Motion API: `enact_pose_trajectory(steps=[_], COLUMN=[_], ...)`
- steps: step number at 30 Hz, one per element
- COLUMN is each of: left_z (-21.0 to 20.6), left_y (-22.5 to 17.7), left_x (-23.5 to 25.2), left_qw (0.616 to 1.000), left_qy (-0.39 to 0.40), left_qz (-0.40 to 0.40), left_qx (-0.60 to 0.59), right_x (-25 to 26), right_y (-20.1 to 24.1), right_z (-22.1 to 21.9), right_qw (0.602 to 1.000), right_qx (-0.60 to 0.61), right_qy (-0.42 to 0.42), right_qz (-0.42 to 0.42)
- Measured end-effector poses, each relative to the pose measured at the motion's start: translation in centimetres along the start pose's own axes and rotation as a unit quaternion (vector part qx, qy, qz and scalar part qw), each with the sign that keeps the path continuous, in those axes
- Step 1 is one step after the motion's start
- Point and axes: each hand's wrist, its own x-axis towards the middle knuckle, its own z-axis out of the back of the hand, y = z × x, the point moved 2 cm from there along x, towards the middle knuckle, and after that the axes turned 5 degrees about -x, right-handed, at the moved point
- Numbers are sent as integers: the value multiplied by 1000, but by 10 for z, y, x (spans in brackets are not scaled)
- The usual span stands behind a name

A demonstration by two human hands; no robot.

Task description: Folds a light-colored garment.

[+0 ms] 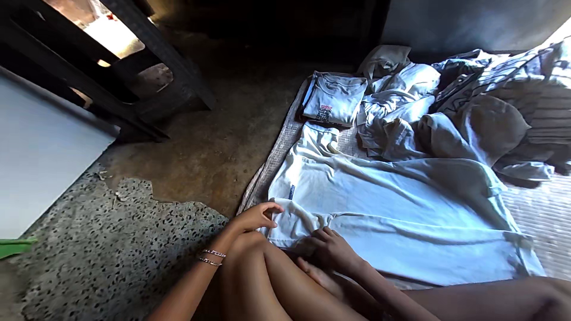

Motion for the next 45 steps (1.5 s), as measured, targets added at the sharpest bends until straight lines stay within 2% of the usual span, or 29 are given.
enact_pose_trajectory(steps=[4,7,9,11,12,13,15,18,21,23,25,31,35,40,42,45], left_z=[3,7,7,7,7,6,6,4,2,0,0,-4,-3,-5,-9,-2], left_y=[-2,0,2,1,1,0,1,1,4,7,7,6,4,-1,-7,-7], left_x=[-1,-2,-3,-3,-2,-1,1,2,7,8,6,6,3,4,1,-4], left_qw=[998,991,989,990,990,990,990,989,987,990,993,995,996,993,986,987], left_qy=[-54,-95,-99,-100,-104,-109,-112,-75,-41,-52,-56,-33,-37,-36,-36,-79], left_qz=[-31,-58,-60,-66,-67,-65,-67,-93,-109,-93,-72,-68,-64,3,29,7], left_qx=[-31,-80,-93,-80,-71,-60,-52,-85,-113,-94,-81,-72,-50,115,162,143], right_x=[-2,-8,-12,-6,0,6,14,20,15,13,14,17,19,17,8,-26], right_y=[2,-1,-1,4,7,8,12,14,7,-2,-5,5,2,5,0,-44], right_z=[-6,2,7,17,23,28,32,23,7,4,6,4,15,11,30,95], right_qw=[996,989,969,926,901,883,870,874,897,893,884,896,880,909,902,894], right_qx=[10,107,172,199,217,232,251,262,248,266,293,265,305,226,196,97], right_qy=[-41,-89,-167,-200,-172,-142,-93,-88,-161,-181,-172,-139,-97,-68,-69,-189], right_qz=[74,45,-63,-252,-335,-383,-414,-400,-328,-314,-323,-327,-351,-343,-378,-395])
